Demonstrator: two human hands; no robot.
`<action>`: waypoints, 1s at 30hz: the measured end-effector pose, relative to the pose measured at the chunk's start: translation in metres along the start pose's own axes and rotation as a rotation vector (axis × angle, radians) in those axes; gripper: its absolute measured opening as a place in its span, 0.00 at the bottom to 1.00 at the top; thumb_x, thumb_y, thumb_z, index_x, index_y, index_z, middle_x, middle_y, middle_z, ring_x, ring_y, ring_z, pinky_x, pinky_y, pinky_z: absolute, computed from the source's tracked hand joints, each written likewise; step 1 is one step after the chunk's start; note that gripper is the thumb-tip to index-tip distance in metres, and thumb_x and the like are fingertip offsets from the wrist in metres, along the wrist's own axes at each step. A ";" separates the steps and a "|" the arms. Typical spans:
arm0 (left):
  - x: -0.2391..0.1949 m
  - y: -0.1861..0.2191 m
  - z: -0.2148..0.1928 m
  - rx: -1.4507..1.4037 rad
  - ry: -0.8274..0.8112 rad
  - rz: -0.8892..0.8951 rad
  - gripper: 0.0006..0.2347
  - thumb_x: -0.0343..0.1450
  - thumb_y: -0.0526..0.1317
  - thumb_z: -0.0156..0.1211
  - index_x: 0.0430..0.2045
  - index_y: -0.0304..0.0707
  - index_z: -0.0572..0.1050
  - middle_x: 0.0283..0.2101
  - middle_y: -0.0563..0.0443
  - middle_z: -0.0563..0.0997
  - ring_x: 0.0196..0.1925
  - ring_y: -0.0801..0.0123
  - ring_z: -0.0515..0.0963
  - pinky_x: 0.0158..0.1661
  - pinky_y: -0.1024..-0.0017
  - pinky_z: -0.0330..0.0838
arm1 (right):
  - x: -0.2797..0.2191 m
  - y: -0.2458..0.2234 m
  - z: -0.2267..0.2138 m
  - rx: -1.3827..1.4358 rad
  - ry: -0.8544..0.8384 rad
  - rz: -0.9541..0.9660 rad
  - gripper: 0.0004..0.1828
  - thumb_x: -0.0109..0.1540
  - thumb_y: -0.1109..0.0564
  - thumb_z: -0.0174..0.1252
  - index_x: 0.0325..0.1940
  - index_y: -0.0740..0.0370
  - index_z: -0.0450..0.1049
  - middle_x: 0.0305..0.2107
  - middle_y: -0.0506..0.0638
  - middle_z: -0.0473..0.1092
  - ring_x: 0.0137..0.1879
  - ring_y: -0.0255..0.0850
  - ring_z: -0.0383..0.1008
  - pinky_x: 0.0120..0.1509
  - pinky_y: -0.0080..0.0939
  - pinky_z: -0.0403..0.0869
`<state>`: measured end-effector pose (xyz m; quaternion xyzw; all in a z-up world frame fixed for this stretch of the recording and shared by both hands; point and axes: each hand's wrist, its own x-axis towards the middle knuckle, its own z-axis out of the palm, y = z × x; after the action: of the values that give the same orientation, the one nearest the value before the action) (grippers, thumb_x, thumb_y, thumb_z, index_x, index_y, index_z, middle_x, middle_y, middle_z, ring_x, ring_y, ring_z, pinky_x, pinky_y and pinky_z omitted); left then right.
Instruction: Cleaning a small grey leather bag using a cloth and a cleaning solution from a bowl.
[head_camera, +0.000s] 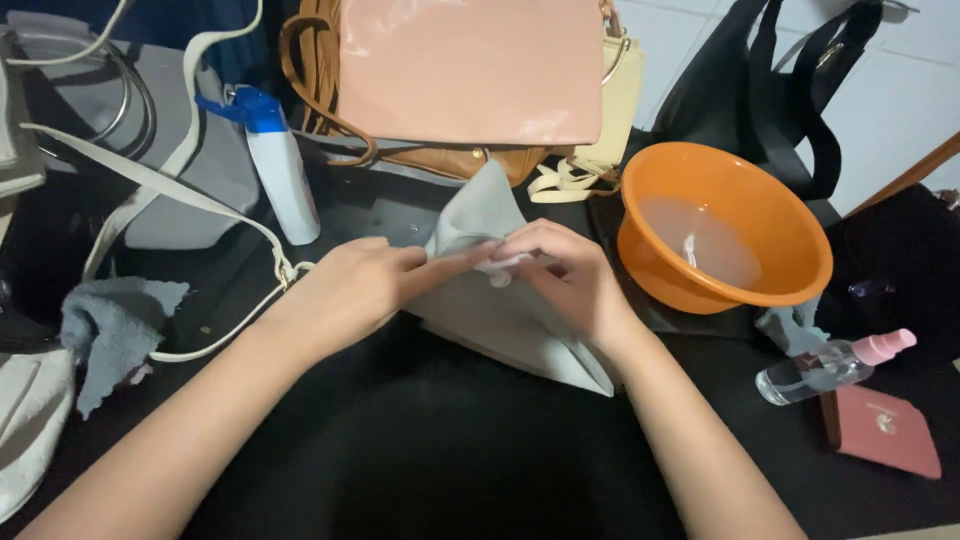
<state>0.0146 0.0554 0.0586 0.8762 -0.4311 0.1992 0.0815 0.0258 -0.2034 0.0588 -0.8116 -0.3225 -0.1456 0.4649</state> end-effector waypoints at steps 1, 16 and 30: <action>0.000 -0.005 0.007 0.122 0.017 0.028 0.24 0.74 0.39 0.52 0.70 0.55 0.65 0.32 0.51 0.84 0.32 0.60 0.83 0.39 0.69 0.74 | 0.000 0.003 0.003 0.003 -0.007 -0.009 0.07 0.66 0.64 0.58 0.42 0.57 0.81 0.36 0.51 0.78 0.41 0.43 0.77 0.46 0.47 0.77; 0.067 -0.033 0.012 -0.408 -0.109 -0.117 0.18 0.74 0.58 0.53 0.40 0.50 0.83 0.46 0.51 0.86 0.72 0.60 0.69 0.66 0.59 0.63 | -0.004 0.029 0.004 -0.039 -0.002 -0.052 0.07 0.68 0.65 0.56 0.44 0.58 0.79 0.36 0.53 0.76 0.42 0.51 0.77 0.52 0.50 0.75; 0.064 -0.015 0.030 -0.145 -0.144 -0.445 0.18 0.76 0.61 0.45 0.37 0.64 0.85 0.29 0.51 0.87 0.59 0.53 0.80 0.57 0.55 0.73 | -0.011 -0.027 -0.024 -0.203 -0.057 -0.121 0.10 0.60 0.70 0.63 0.41 0.60 0.81 0.30 0.51 0.76 0.38 0.46 0.76 0.46 0.43 0.75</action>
<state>0.0700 0.0094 0.0587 0.9534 -0.2456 0.0818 0.1552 0.0011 -0.2186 0.0835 -0.8373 -0.3676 -0.1823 0.3612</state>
